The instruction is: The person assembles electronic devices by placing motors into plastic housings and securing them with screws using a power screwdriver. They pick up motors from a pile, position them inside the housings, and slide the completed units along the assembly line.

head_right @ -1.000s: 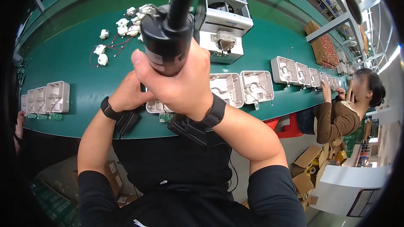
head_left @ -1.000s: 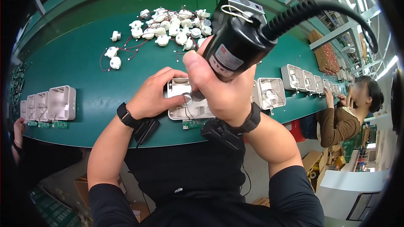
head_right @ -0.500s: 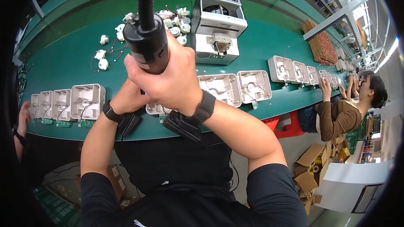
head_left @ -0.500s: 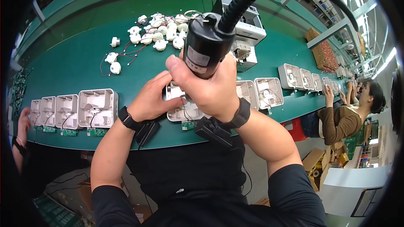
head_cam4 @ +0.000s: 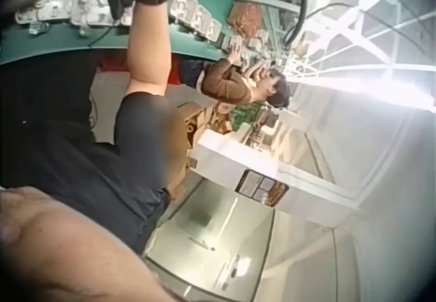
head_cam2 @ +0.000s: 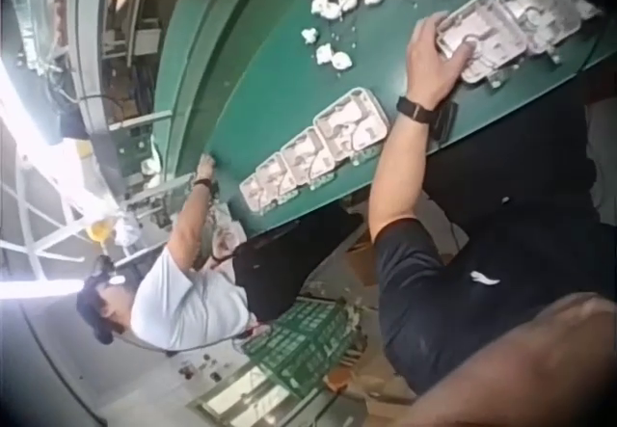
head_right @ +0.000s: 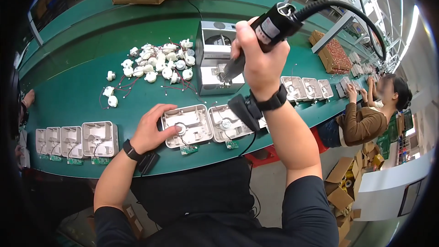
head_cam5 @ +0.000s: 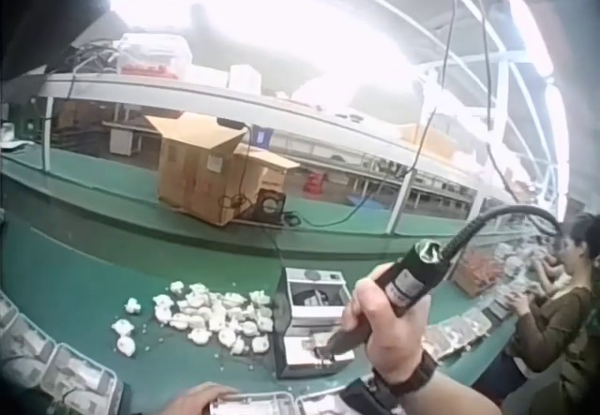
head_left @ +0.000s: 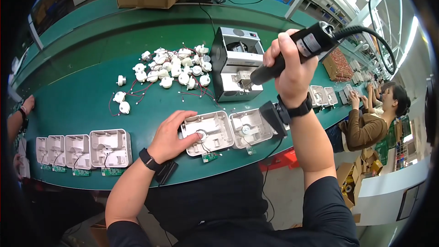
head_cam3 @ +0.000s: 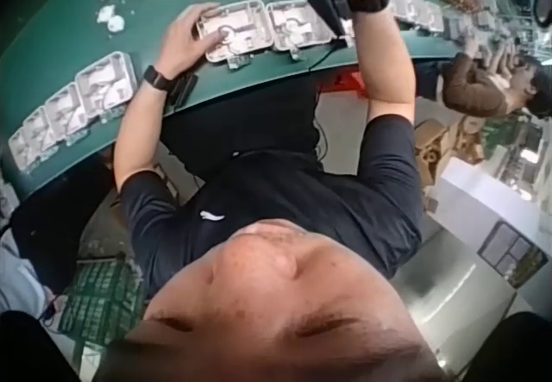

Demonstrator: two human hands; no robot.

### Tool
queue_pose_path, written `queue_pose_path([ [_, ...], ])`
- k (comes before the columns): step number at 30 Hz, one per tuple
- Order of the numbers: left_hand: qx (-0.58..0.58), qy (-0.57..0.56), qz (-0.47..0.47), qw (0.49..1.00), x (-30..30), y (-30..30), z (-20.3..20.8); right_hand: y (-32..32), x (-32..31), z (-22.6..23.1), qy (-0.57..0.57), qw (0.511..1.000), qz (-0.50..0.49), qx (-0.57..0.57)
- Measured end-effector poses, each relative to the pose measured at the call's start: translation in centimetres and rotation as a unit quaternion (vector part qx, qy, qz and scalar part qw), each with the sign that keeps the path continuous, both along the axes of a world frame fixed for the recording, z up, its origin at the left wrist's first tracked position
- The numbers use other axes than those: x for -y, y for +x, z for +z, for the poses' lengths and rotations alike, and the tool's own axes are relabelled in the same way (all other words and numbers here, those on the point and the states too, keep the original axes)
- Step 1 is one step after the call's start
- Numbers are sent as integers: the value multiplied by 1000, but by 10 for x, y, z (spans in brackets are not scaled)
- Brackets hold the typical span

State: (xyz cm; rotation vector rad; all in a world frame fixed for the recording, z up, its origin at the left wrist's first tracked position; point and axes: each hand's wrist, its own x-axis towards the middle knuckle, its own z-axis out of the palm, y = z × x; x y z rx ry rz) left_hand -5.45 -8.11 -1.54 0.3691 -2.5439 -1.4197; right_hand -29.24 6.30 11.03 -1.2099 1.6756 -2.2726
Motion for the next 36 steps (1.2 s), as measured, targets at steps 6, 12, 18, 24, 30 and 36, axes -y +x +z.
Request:
queue_pose_path([
  [6,-4,9,21,1000,1,0,-7,-21,10,-8,63,996,-38,60],
  [12,-9,-50,8,999,-2,3,-9,29,-1,-4,45,993,35,106],
  [18,-35,-78,-3,996,-4,2,-21,101,7,-5,41,982,179,53],
  [24,-92,-13,11,996,-6,-1,-41,127,26,-25,118,962,247,0],
  [30,-119,-36,17,992,-1,0,-55,131,33,-44,169,963,204,-40],
  [36,-31,-27,-11,999,0,9,-7,130,35,-56,156,959,234,-40],
])
